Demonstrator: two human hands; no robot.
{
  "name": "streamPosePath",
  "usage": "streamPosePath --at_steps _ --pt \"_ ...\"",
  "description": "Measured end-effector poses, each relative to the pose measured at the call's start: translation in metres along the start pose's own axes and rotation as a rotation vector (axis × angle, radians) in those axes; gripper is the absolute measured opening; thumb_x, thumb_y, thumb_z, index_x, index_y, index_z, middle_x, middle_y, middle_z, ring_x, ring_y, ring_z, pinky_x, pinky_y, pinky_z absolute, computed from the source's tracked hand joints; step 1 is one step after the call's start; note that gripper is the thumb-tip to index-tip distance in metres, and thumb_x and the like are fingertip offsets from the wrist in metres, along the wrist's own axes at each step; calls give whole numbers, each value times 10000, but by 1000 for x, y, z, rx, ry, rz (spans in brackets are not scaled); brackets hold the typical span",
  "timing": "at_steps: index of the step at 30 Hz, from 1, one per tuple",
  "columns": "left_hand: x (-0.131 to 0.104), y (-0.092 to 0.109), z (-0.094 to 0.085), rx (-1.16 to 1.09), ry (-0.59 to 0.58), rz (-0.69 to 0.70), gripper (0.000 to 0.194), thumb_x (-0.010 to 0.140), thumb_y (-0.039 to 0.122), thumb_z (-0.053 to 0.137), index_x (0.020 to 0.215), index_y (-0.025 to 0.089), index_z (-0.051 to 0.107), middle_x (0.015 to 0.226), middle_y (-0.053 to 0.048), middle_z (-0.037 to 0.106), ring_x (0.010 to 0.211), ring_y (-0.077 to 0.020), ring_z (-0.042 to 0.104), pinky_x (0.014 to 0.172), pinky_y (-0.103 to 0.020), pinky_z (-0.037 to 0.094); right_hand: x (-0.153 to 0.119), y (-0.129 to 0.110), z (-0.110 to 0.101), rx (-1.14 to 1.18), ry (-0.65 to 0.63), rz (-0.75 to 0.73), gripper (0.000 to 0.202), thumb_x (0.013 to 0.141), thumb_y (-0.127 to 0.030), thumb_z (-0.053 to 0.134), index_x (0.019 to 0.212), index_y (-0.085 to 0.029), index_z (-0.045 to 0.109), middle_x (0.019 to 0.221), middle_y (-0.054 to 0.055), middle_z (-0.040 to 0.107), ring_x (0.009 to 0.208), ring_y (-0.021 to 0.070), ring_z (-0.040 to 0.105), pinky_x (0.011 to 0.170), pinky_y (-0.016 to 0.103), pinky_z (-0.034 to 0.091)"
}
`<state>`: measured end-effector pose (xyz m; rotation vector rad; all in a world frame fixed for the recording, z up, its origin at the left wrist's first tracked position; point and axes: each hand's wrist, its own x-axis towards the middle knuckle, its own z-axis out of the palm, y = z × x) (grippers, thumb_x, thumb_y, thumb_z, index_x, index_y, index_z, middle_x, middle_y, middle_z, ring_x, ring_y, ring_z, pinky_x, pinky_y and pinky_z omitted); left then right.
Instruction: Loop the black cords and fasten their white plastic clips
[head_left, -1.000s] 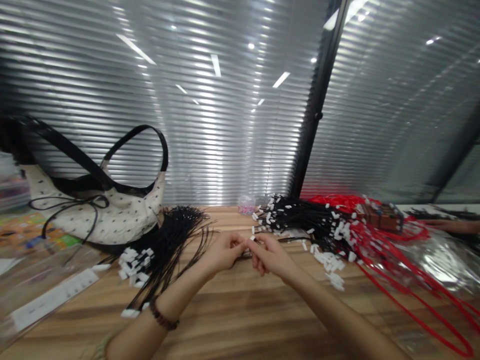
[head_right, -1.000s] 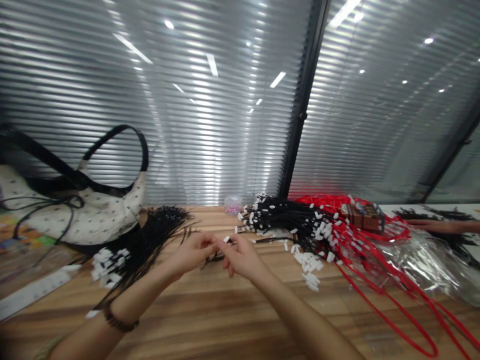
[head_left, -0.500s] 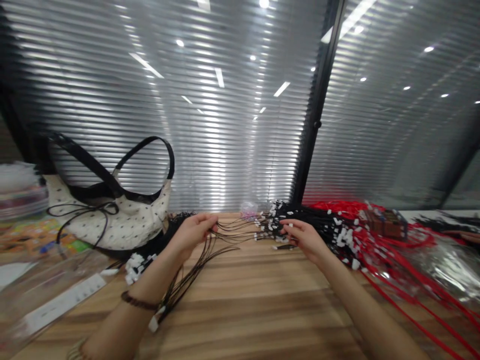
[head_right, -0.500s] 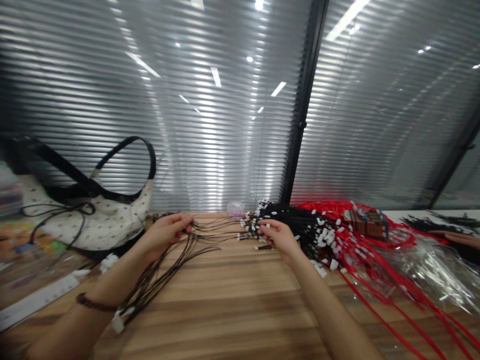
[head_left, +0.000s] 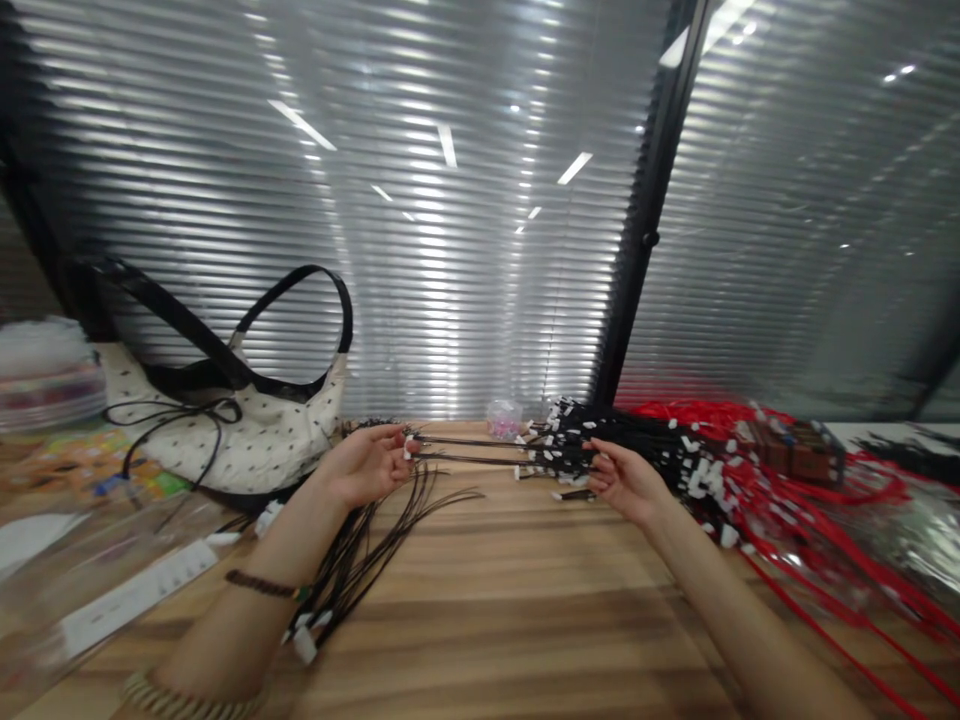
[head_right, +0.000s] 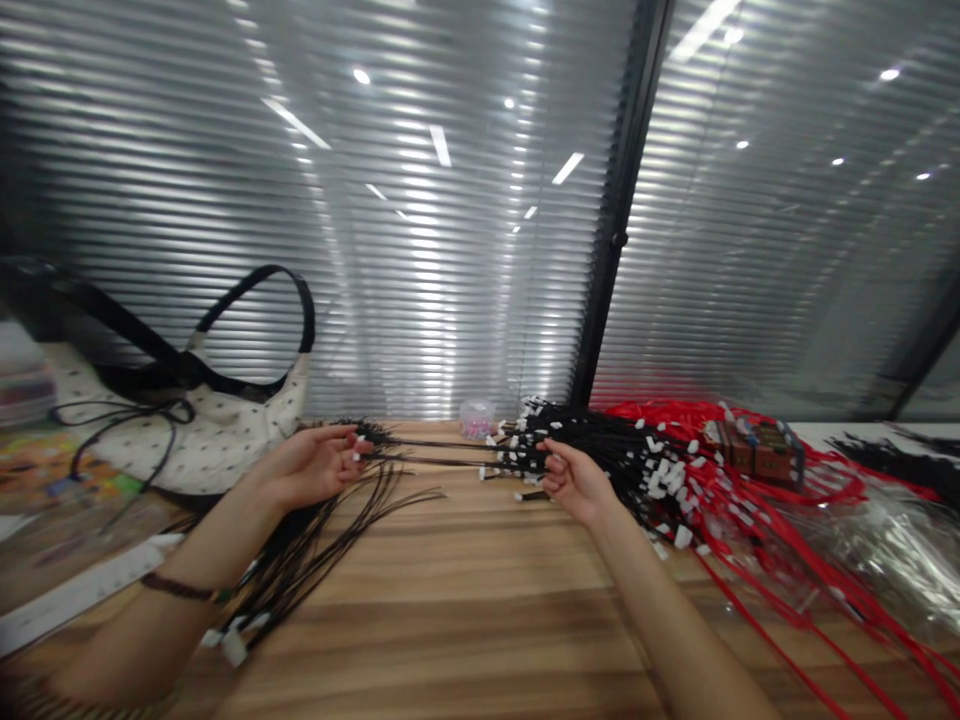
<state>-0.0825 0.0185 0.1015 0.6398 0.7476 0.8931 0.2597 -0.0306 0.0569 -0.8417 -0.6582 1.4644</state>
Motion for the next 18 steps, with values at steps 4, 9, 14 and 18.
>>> streamPosePath --at_steps 4,9,14,18 --pt "4 -10 4 53 75 53 165 788 80 446 640 137 492 563 -19 525 402 -85 451 358 -171 350 -2 2 4 11 34 -10 106 639 -189 682 676 -122 608 369 -95 388 343 24 315 379 165 268" --pt "9 -31 21 175 78 137 140 767 46 511 644 104 545 579 -21 550 434 -76 475 365 -163 346 -4 11 12 -15 50 -9 105 654 -193 668 681 -102 622 385 -67 432 364 35 354 375 164 268" --pt "8 -26 21 154 149 214 187 784 35 489 619 116 522 525 1 515 410 -69 448 352 -160 331 -2 11 12 19 66 -27 81 677 -190 634 656 -121 598 352 -87 372 343 31 310 382 163 269" --pt "5 -11 10 60 149 124 174 789 18 439 665 122 505 569 -15 527 413 -72 442 356 -162 349 0 5 7 54 73 -21 61 668 -173 599 627 -138 570 330 -99 321 327 35 275 382 176 265"
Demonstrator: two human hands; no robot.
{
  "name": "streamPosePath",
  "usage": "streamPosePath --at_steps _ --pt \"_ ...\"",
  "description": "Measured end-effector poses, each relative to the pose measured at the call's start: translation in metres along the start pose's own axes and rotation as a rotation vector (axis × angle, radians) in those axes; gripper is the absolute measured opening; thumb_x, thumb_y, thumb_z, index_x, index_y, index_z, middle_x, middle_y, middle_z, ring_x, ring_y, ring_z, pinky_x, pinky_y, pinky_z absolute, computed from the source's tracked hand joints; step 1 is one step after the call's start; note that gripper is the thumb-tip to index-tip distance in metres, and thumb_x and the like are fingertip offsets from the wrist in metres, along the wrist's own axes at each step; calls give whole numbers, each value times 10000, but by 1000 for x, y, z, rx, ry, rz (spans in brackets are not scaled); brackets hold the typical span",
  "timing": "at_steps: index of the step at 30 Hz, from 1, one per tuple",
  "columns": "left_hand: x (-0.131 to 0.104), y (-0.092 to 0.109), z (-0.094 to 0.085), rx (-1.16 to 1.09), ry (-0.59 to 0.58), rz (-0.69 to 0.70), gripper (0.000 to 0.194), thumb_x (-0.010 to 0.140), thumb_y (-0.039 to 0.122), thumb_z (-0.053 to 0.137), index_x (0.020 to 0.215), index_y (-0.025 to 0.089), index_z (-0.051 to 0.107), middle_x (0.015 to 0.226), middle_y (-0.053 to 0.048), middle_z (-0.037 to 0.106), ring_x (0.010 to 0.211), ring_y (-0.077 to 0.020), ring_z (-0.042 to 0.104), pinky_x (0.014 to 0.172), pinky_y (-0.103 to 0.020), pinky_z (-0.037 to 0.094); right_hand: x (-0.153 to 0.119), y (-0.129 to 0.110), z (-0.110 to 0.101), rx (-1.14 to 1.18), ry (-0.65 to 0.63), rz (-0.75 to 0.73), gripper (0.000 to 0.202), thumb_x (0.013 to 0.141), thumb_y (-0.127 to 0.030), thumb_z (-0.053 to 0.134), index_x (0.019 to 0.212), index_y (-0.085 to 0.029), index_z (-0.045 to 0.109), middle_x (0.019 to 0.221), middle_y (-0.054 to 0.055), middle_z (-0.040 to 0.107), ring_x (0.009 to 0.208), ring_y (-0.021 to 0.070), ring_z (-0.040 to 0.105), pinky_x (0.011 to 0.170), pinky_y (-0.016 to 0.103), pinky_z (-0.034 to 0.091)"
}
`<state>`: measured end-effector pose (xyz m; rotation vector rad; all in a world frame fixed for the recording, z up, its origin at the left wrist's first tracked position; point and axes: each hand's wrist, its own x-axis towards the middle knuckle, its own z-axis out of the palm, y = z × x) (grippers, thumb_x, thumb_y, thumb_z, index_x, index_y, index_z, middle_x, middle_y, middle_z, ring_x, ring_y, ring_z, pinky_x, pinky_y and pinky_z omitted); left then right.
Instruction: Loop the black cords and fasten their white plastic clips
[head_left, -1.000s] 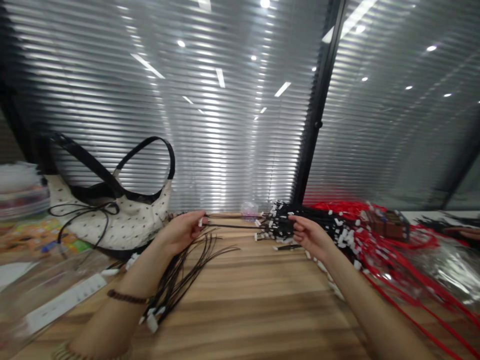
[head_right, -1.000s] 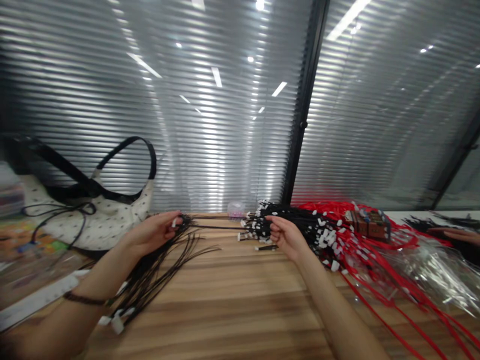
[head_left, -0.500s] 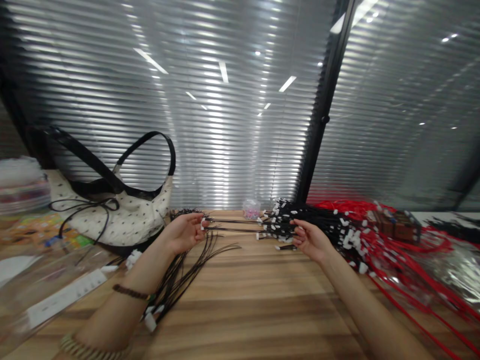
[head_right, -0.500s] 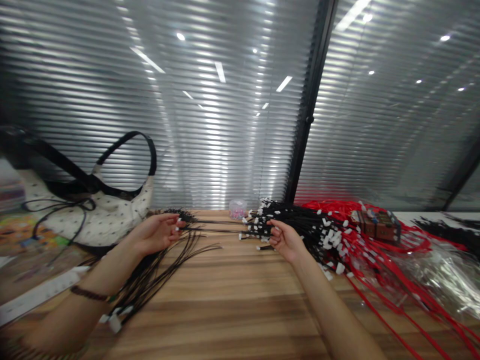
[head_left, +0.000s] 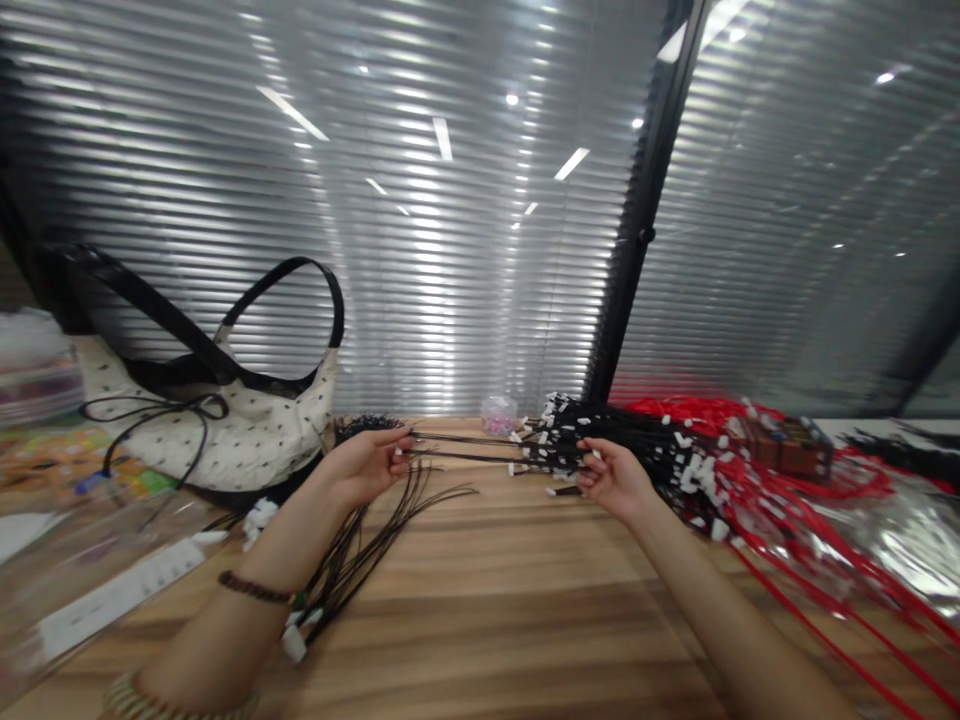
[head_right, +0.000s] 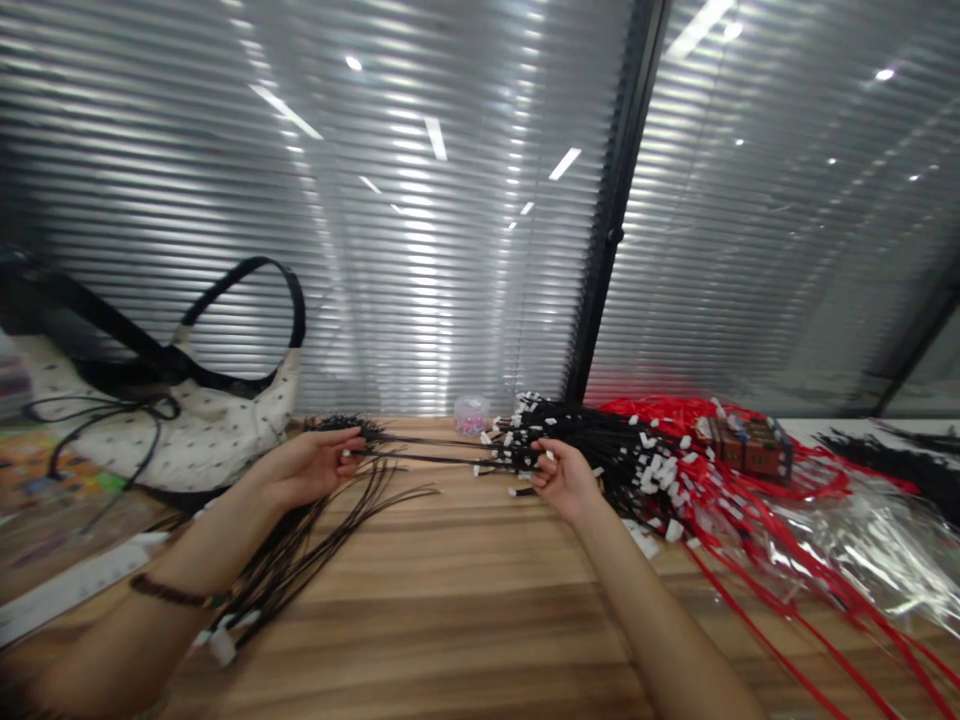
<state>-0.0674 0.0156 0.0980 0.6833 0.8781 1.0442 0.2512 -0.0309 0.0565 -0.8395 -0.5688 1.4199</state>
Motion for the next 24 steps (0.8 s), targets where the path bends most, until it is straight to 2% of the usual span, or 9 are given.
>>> streamPosePath --at_steps 7,16,19,21,24 --pt "-6 10 -4 -74 -58 -90 128 735 19 436 701 125 500 617 -54 530 437 -113 466 363 -214 406 -2 -3 0 -3 26 -53 100 593 -137 651 681 -126 607 431 -52 497 367 37 364 358 169 253" --pt "-8 6 2 -28 -33 -79 154 744 -23 436 714 92 534 616 -66 542 450 -103 473 370 -195 421 1 -6 -5 10 17 -79 54 614 -172 639 634 -163 590 446 -59 489 364 42 330 356 179 266" --pt "-7 8 0 -11 2 -21 170 736 -38 444 696 107 522 637 -62 550 457 -91 463 362 -178 401 -1 -8 -6 -33 -54 -8 58 639 -190 641 674 -149 619 468 -48 497 389 45 367 375 172 282" --pt "-9 14 -4 -5 29 15 180 742 -36 427 697 119 507 643 -55 542 460 -90 452 359 -180 392 -7 -12 -3 -84 -128 93 141 659 -226 658 747 -116 649 493 -24 516 411 58 402 393 178 300" --pt "-17 28 -10 -21 25 41 182 769 -9 378 699 128 475 657 -56 523 491 -100 457 399 -205 421 -23 -18 5 -233 -348 179 315 718 -342 655 907 -90 659 554 12 562 468 77 461 443 186 339"
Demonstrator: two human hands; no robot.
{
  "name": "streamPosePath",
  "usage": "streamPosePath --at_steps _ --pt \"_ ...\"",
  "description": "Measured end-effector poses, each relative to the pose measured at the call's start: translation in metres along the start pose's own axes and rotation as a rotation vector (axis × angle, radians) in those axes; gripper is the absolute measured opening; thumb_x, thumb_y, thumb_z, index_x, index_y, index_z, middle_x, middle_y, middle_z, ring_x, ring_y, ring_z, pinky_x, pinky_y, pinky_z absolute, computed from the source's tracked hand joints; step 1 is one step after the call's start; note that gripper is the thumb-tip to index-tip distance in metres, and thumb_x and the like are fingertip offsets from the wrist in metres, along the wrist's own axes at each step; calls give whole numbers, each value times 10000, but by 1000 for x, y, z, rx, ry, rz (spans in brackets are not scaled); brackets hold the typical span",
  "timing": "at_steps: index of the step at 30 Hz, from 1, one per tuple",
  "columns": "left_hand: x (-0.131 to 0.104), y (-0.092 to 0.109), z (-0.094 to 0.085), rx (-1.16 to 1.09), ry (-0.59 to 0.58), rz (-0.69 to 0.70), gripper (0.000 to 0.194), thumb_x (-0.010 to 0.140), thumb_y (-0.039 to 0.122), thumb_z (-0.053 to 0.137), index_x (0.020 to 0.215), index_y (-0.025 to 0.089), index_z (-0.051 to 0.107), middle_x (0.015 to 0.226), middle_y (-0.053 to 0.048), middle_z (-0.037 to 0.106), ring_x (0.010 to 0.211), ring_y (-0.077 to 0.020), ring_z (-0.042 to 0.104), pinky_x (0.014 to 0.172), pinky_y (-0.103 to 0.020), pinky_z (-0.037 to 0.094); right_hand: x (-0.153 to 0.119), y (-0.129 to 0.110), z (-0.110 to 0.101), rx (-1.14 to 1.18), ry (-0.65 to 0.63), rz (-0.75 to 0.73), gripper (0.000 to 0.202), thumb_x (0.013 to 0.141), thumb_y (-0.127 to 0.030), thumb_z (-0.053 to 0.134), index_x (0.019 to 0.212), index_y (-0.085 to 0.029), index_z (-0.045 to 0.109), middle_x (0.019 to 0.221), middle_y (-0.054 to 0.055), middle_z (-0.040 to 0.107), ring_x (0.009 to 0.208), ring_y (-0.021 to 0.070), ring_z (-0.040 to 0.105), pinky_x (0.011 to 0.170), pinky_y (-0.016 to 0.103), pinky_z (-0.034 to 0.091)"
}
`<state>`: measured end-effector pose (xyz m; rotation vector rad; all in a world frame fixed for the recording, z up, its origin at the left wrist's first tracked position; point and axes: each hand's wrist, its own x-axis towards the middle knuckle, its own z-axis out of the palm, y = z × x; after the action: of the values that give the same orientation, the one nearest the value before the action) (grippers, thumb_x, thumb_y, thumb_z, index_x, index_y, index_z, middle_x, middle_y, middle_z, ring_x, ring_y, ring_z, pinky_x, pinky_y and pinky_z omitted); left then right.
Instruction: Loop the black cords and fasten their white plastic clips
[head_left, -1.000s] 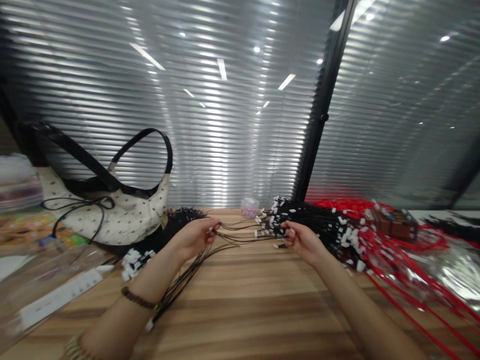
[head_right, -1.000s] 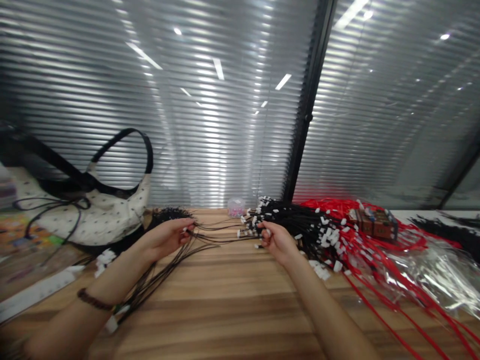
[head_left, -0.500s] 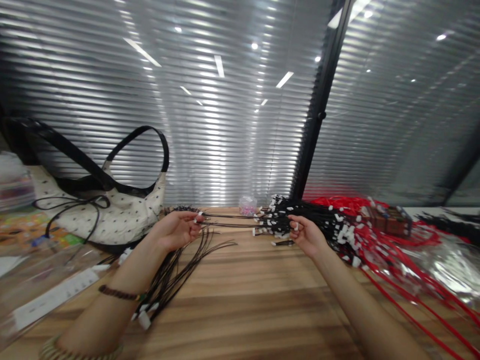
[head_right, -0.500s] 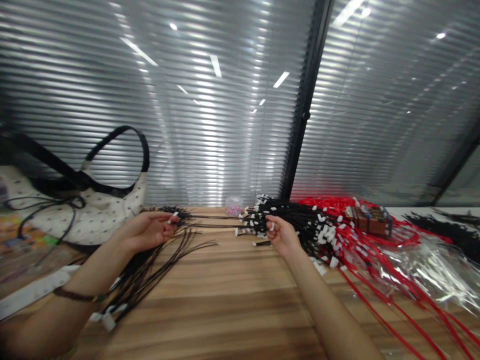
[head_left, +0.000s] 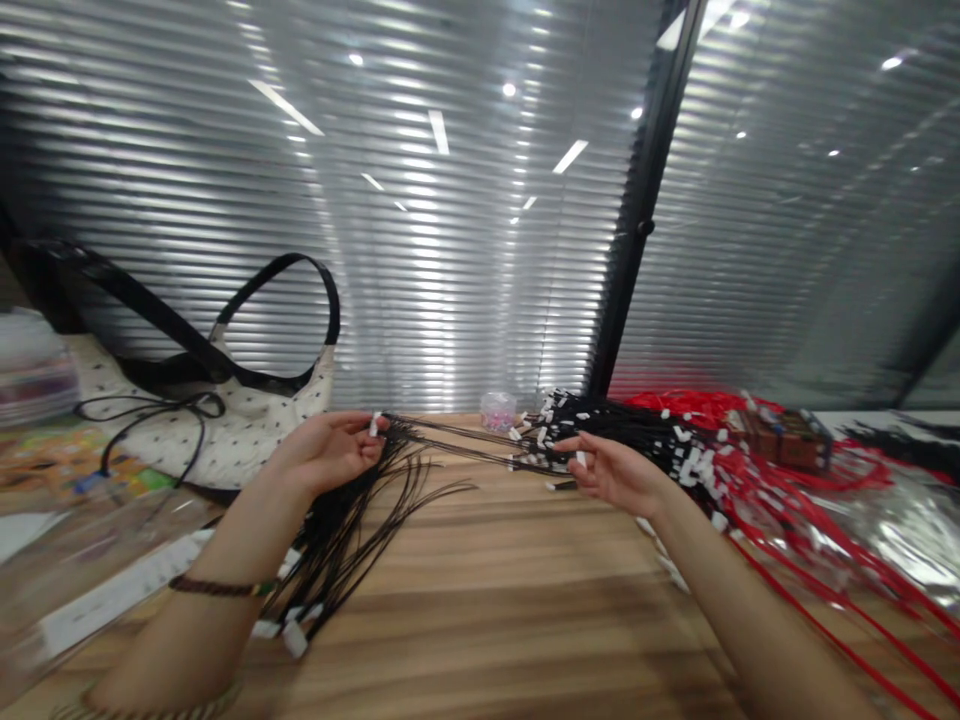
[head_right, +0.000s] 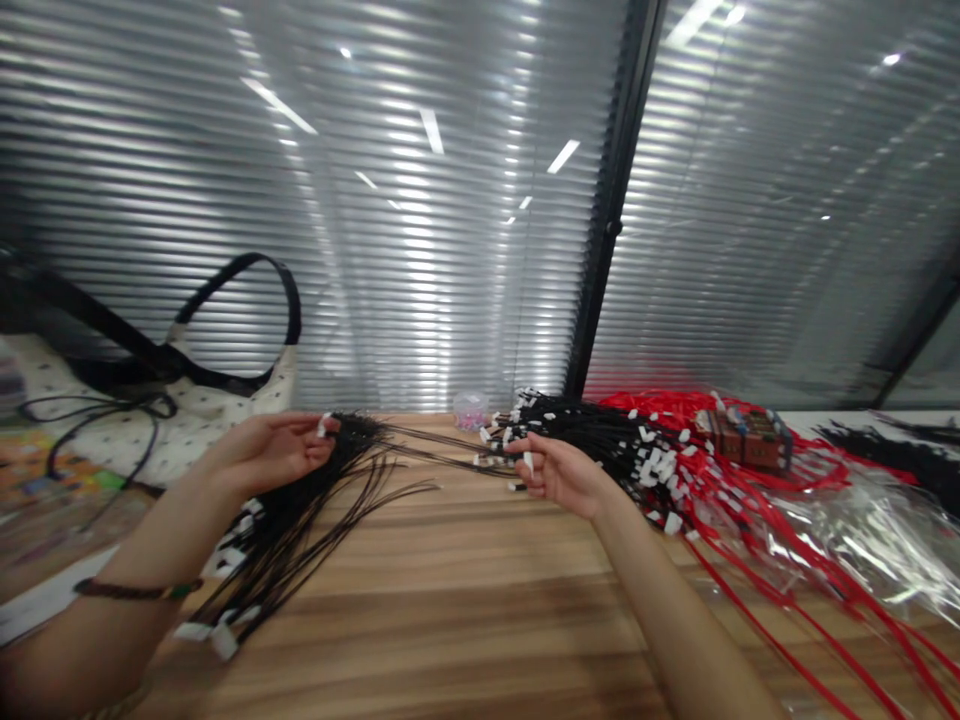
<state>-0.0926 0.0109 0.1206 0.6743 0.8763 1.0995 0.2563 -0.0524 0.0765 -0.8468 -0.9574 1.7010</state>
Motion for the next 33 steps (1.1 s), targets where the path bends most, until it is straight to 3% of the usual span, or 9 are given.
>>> streamPosePath --at_steps 3,6,9,14,24,33 --pt "-13 15 -4 -17 -11 91 186 791 13 360 679 130 451 659 -49 501 529 -100 465 443 -210 442 -14 -2 17 -217 -148 -76 349 698 -318 705 987 -132 646 671 33 636 542 73 508 502 177 359" --pt "-28 27 -5 -5 19 181 198 799 12 356 671 127 454 651 -39 481 528 -90 452 437 -191 430 -21 2 36 -292 -79 -149 305 644 -224 755 927 -161 660 768 55 685 548 62 518 527 181 376" --pt "-38 34 -3 -4 46 239 204 800 16 352 679 127 473 649 -38 476 521 -91 448 433 -199 436 -21 5 47 -242 -4 -163 257 655 -251 745 890 -175 672 849 70 694 591 75 543 567 202 420" --pt "-46 37 -1 -45 32 274 195 802 32 373 693 143 489 646 -36 482 520 -94 451 424 -197 440 -18 6 47 -217 64 -182 251 628 -256 761 855 -168 701 909 60 674 666 97 565 567 199 436" --pt "-47 39 -3 -54 69 293 205 806 27 370 692 130 505 660 -47 518 509 -86 466 446 -202 468 -24 2 48 -353 36 -248 238 598 -197 776 827 -158 725 737 31 685 600 75 556 582 187 432" --pt "-40 36 -4 -38 62 267 206 793 6 387 683 125 514 619 -34 521 517 -101 489 414 -191 445 -38 -3 54 -477 -81 -326 252 626 -163 755 874 -193 720 820 49 697 720 138 628 658 234 502"
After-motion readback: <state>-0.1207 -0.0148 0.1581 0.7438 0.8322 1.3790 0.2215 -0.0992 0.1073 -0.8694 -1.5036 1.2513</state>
